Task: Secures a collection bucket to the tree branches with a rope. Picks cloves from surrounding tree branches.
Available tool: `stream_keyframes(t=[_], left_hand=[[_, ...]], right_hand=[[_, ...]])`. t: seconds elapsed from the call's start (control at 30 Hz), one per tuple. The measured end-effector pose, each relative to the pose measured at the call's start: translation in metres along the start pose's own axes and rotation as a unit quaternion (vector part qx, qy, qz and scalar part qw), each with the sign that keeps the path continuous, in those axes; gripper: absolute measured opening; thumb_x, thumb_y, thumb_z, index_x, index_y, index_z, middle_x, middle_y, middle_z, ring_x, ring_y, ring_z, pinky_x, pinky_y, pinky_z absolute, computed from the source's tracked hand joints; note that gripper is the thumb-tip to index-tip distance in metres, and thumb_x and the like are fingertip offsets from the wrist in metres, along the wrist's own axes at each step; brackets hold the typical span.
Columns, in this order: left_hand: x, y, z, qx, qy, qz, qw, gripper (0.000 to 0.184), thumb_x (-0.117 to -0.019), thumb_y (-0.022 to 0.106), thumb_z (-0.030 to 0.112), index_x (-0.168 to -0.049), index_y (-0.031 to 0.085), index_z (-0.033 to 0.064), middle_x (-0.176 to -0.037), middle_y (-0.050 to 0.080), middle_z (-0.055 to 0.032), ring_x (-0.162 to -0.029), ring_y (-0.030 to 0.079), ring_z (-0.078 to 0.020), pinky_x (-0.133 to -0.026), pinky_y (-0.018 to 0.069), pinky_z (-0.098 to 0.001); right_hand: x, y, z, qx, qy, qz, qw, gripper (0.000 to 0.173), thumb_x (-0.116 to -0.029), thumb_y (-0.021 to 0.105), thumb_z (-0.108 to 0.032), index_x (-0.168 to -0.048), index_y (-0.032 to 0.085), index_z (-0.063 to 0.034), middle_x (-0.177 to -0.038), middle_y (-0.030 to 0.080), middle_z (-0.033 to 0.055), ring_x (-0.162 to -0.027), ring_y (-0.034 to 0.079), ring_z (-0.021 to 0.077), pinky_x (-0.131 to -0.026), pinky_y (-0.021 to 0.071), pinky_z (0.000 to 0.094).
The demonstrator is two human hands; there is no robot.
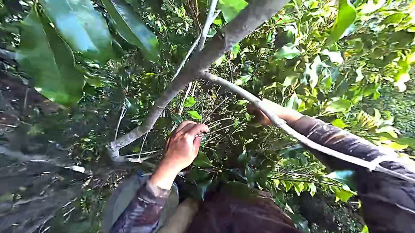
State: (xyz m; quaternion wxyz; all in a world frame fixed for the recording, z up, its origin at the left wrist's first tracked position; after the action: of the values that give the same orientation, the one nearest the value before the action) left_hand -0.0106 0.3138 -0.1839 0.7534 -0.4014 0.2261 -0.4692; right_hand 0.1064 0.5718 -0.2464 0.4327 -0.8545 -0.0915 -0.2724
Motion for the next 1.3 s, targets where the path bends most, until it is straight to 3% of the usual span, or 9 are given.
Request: stream_keyframes(t=[0.17, 0.33, 0.4, 0.53, 0.6, 0.7, 0.8, 1.03, 1.3], left_hand=[[-0.002, 0.0, -0.003, 0.001, -0.023, -0.015, 1.0, 0.023, -0.1012, 0.059, 0.016, -0.119, 0.074, 0.0202, -0.122, 0.071, -0.004, -0.128, 0.059, -0.0257, -0.104, 0.0498, -0.0527], [-0.001, -0.002, -0.007, 0.003, 0.004, 0.019, 1.0, 0.021, -0.1006, 0.06, 0.017, -0.116, 0.074, 0.0199, -0.116, 0.073, -0.0024, -0.126, 0.061, -0.0247, -0.104, 0.0505, -0.0497], [0.0, 0.001, -0.008, 0.014, 0.012, 0.024, 1.0, 0.022, -0.1003, 0.059, 0.017, -0.116, 0.074, 0.0192, -0.116, 0.073, -0.0031, -0.126, 0.061, -0.0251, -0.104, 0.0504, -0.0495], [-0.003, 0.002, -0.012, 0.009, 0.003, 0.015, 1.0, 0.024, -0.1002, 0.059, 0.016, -0.119, 0.073, 0.0196, -0.12, 0.071, -0.0041, -0.128, 0.059, -0.0258, -0.105, 0.0499, -0.0499], [-0.004, 0.002, -0.013, 0.006, -0.006, 0.008, 1.0, 0.023, -0.1005, 0.06, 0.017, -0.119, 0.073, 0.0199, -0.121, 0.071, -0.0039, -0.129, 0.058, -0.0251, -0.107, 0.0488, -0.0499], [-0.004, 0.002, -0.013, 0.006, -0.007, 0.006, 1.0, 0.024, -0.1005, 0.06, 0.016, -0.119, 0.073, 0.0202, -0.12, 0.071, -0.0037, -0.128, 0.059, -0.0245, -0.106, 0.0491, -0.0497], [-0.003, 0.001, -0.012, -0.001, -0.006, 0.003, 1.0, 0.023, -0.1011, 0.06, 0.018, -0.12, 0.073, 0.0211, -0.12, 0.071, -0.0032, -0.127, 0.059, -0.0244, -0.104, 0.0505, -0.0501], [-0.002, 0.0, -0.011, 0.003, -0.012, 0.008, 1.0, 0.024, -0.1003, 0.061, 0.015, -0.119, 0.073, 0.0219, -0.12, 0.071, -0.0029, -0.128, 0.059, -0.0249, -0.103, 0.0509, -0.0512], [0.0, 0.001, -0.009, 0.007, 0.005, 0.023, 1.0, 0.022, -0.1001, 0.062, 0.016, -0.118, 0.073, 0.0195, -0.119, 0.071, -0.0039, -0.127, 0.059, -0.0255, -0.105, 0.05, -0.0496]], right_hand=[[0.003, -0.003, 0.005, -0.412, -0.06, 0.136, 0.899, 0.011, -0.0919, 0.066, -0.003, -0.102, 0.062, -0.0011, -0.085, 0.067, 0.0067, -0.075, 0.064, 0.0131, -0.07, 0.0556, 0.0347], [0.015, -0.02, 0.011, -0.637, -0.14, 0.26, 0.712, 0.013, -0.0968, 0.053, -0.003, -0.099, 0.059, -0.0145, -0.084, 0.07, -0.0003, -0.071, 0.066, 0.0096, -0.067, 0.0567, 0.0274], [0.028, -0.053, 0.012, -0.654, -0.165, 0.289, 0.679, 0.015, -0.1003, 0.048, -0.007, -0.099, 0.057, -0.0185, -0.087, 0.067, -0.0016, -0.072, 0.064, 0.0099, -0.066, 0.0563, 0.027], [0.034, -0.035, 0.005, -0.47, 0.028, 0.146, 0.87, 0.019, -0.1011, 0.05, -0.006, -0.106, 0.068, -0.0011, -0.091, 0.072, 0.008, -0.073, 0.066, 0.0141, -0.066, 0.0571, 0.0333], [0.023, -0.011, 0.02, -0.393, 0.113, 0.097, 0.908, 0.021, -0.1046, 0.052, -0.012, -0.11, 0.068, -0.0004, -0.09, 0.068, 0.0085, -0.072, 0.062, 0.0137, -0.067, 0.0546, 0.035], [0.013, 0.001, 0.02, -0.407, 0.106, 0.092, 0.902, 0.028, -0.0962, 0.058, -0.008, -0.124, 0.062, -0.0021, -0.103, 0.066, 0.0095, -0.084, 0.061, 0.0143, -0.073, 0.053, 0.0351], [-0.007, 0.019, 0.01, -0.362, 0.014, 0.077, 0.929, 0.05, -0.0756, 0.08, -0.01, -0.121, 0.064, 0.0006, -0.106, 0.068, 0.0161, -0.094, 0.066, 0.0238, -0.084, 0.0577, 0.0458], [-0.017, 0.03, 0.001, -0.146, 0.042, 0.039, 0.988, 0.027, -0.0921, 0.075, -0.028, -0.108, 0.074, -0.0063, -0.097, 0.073, 0.0172, -0.092, 0.07, 0.0351, -0.086, 0.0543, 0.0645], [0.034, 0.083, -0.017, -0.396, 0.001, -0.204, 0.895, 0.011, -0.0918, 0.058, -0.002, -0.1, 0.065, -0.0043, -0.082, 0.064, -0.0027, -0.071, 0.06, 0.0028, -0.068, 0.0534, 0.0224]])
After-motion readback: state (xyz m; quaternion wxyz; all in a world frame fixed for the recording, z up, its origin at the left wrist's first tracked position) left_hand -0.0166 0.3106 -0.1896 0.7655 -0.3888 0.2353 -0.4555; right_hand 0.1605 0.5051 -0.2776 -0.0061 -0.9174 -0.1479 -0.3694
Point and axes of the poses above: each hand's wrist, its own x-axis away from the middle knuckle, its own y-axis out of the palm, z = x × y, the point moved 7 cm from there along -x, towards the middle knuckle
